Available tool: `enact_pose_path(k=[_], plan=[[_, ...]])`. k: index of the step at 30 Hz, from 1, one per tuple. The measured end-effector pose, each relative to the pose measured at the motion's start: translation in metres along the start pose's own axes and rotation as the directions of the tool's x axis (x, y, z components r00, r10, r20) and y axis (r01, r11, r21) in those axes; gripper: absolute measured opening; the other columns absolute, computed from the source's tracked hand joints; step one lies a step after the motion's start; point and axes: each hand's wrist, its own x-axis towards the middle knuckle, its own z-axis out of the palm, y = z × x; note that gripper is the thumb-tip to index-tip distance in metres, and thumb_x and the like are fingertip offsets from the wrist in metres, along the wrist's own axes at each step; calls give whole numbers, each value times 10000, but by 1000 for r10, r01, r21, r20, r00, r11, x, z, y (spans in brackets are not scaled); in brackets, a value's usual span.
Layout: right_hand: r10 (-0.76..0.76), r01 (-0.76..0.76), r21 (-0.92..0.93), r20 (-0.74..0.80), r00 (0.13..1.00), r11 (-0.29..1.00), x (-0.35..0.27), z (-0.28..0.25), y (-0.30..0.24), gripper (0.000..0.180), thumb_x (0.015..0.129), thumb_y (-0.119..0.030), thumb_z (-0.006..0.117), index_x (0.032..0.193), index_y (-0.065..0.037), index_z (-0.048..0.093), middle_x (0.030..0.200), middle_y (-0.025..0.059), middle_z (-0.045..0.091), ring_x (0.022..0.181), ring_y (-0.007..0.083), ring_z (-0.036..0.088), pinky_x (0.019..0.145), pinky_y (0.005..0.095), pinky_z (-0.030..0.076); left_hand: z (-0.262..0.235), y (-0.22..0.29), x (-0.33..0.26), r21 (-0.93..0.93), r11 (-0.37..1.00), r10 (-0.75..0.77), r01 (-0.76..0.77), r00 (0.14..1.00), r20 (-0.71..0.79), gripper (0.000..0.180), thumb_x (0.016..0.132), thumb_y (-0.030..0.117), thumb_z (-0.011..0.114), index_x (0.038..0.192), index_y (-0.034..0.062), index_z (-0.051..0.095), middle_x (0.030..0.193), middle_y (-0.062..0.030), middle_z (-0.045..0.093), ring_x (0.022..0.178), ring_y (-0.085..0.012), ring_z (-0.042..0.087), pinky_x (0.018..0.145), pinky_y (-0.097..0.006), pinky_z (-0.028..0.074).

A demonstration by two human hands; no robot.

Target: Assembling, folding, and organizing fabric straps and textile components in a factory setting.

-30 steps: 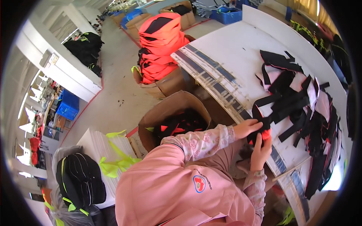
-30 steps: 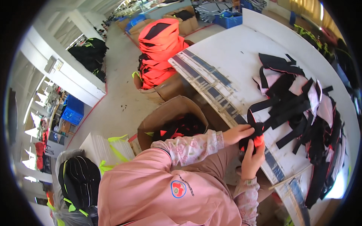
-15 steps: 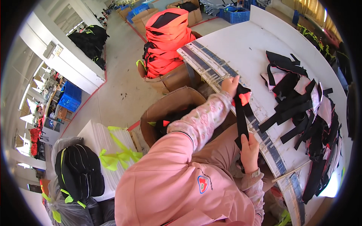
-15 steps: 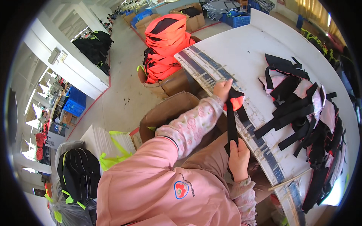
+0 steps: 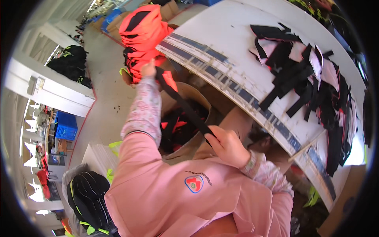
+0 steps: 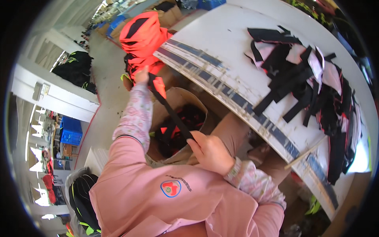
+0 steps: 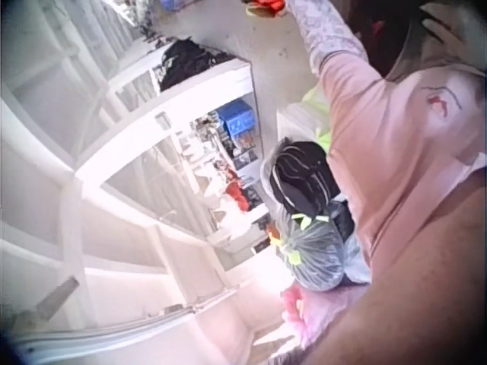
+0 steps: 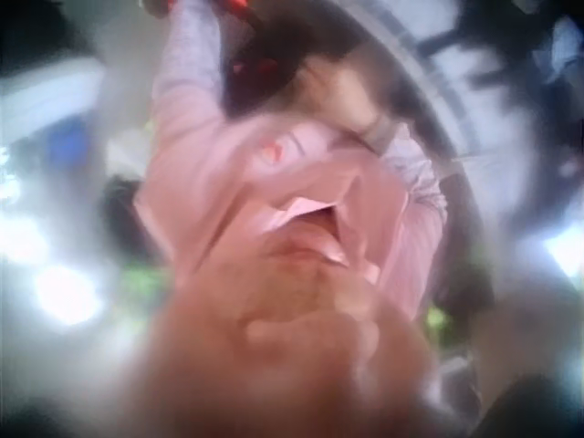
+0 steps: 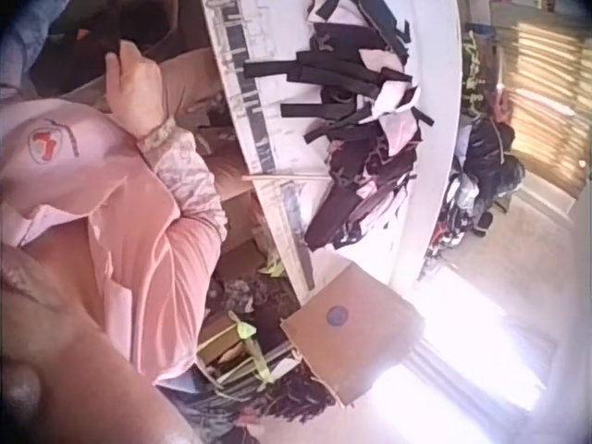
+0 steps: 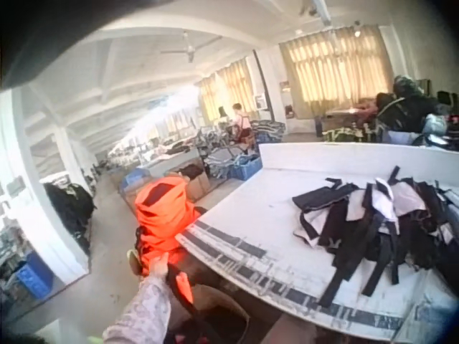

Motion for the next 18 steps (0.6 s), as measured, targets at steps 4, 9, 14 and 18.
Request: enact_pose_path(k=[4, 9, 14, 18], plan=[[34, -35, 34, 15, 999, 999, 13, -10, 8, 155, 867, -88, 572, 970, 25, 597, 671, 18, 533, 584, 77, 468, 500, 263, 381, -29, -6, -2, -427, 904, -55, -19, 985, -161, 579, 821, 500, 562, 639, -49, 586, 520, -212, 469, 497, -227, 531, 554, -421, 398], [286, -317, 417, 136, 949, 852, 26, -28, -5, 179, 889, -125, 551, 977, 13, 623, 731, -36, 549, 658, 20, 436, 567, 183, 350, -54, -34, -9, -240, 970, 34, -28, 999, 20, 614, 824, 541, 513, 652, -44, 583, 590, -254, 499, 587, -381, 566, 589, -443, 405], [272, -289, 211, 106, 956, 934, 47, -20, 1, 227, 901, -174, 521, 1061, -33, 600, 724, -21, 550, 589, 64, 472, 496, 219, 353, -16, -77, -10, 36, 997, -68, 62, 978, 199, 677, 827, 645, 401, 695, 19, 624, 717, -223, 590, 698, -369, 586, 663, -467, 414], [-349, 293, -333, -119, 930, 896, 64, -43, 59, 291, 819, -115, 610, 1097, -39, 574, 976, 159, 572, 932, 309, 543, 828, 365, 437, -35, -259, -38, -75, 941, 333, -329, 941, 56, 572, 852, 516, 473, 1146, 35, 571, 1028, -217, 607, 945, -368, 578, 856, -448, 438]])
